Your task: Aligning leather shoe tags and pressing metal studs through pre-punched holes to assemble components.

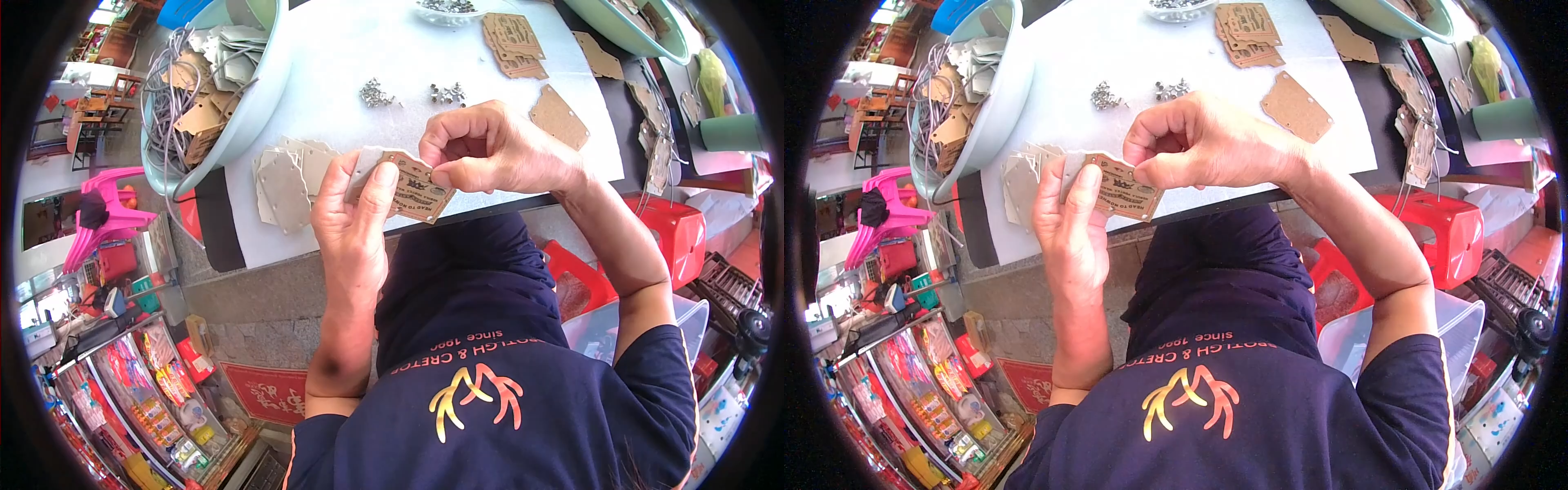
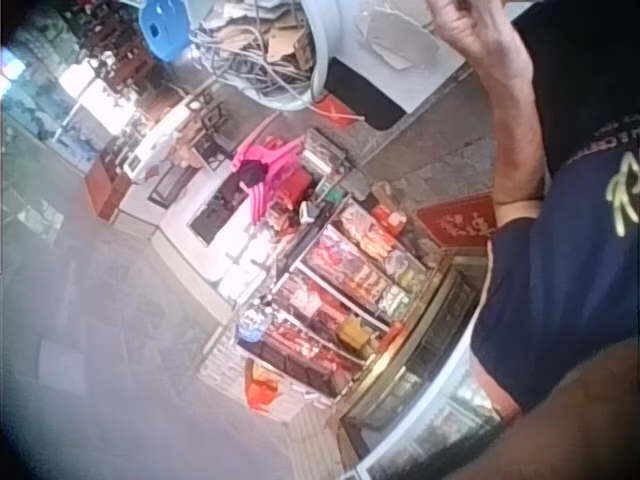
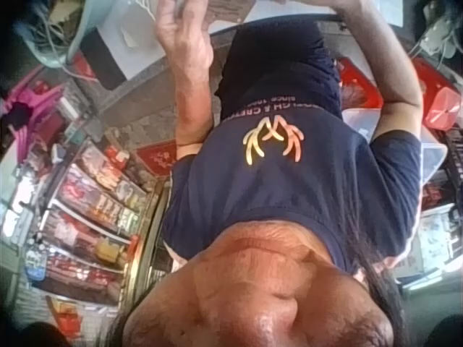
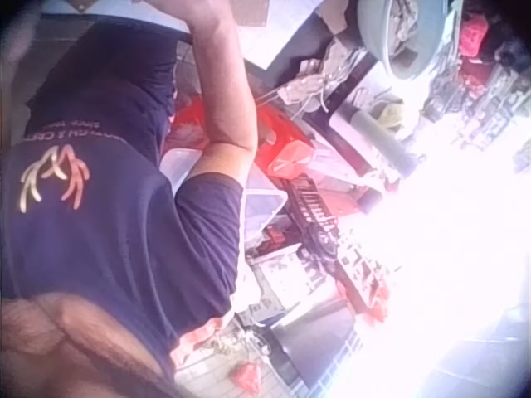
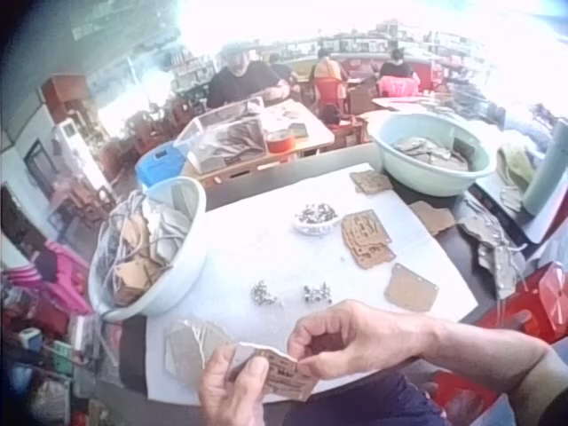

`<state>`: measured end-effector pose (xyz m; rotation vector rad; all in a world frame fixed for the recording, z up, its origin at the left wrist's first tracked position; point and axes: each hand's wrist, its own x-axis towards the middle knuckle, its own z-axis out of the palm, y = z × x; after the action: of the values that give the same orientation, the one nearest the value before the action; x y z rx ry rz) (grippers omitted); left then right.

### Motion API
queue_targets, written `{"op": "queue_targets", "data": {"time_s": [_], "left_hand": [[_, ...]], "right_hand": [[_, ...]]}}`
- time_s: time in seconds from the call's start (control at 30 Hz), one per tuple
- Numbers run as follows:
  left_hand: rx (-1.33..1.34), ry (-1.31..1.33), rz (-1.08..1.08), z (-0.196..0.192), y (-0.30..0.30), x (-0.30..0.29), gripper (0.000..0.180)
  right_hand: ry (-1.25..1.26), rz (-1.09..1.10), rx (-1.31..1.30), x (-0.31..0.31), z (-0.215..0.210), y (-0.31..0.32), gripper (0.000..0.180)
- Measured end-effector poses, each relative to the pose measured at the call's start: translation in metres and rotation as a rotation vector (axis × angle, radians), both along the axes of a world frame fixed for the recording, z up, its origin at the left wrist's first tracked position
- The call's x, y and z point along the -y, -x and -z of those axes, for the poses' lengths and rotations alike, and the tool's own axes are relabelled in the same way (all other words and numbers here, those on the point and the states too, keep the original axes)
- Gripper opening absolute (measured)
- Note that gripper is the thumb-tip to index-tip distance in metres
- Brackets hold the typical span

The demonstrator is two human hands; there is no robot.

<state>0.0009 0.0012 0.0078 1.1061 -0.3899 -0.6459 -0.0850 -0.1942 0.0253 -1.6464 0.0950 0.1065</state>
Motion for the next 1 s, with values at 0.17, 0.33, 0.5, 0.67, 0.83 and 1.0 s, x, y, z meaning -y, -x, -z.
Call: {"op": "queue_targets", "data": {"time_s": [0.17,0.33,0.5,0.67,0.83,1.0], "left_hand": [[-0.035,-0.014,-0.017,-0.001,-0.007,0.0,0.022],[-0.096,0.0,-0.017,-0.003,-0.011,-0.001,0.018],[-0.208,0.048,0.049,-0.003,-0.014,-0.003,0.018],[-0.23,0.075,0.073,-0.001,-0.013,-0.009,0.018],[-0.185,0.053,0.016,0.003,-0.013,-0.011,0.021],[-0.174,0.065,-0.029,0.004,-0.01,-0.009,0.022]], "right_hand": [[-0.066,0.064,-0.083,-0.003,-0.007,0.0,0.022],[-0.02,0.12,-0.048,-0.007,-0.004,0.003,0.019],[0.058,0.077,0.013,-0.006,-0.001,0.007,0.022],[0.001,0.063,-0.131,-0.01,-0.011,0.003,0.022],[0.12,0.05,-0.118,-0.012,-0.009,-0.002,0.021],[0.314,0.203,0.075,0.001,-0.005,-0.022,0.017]]}}
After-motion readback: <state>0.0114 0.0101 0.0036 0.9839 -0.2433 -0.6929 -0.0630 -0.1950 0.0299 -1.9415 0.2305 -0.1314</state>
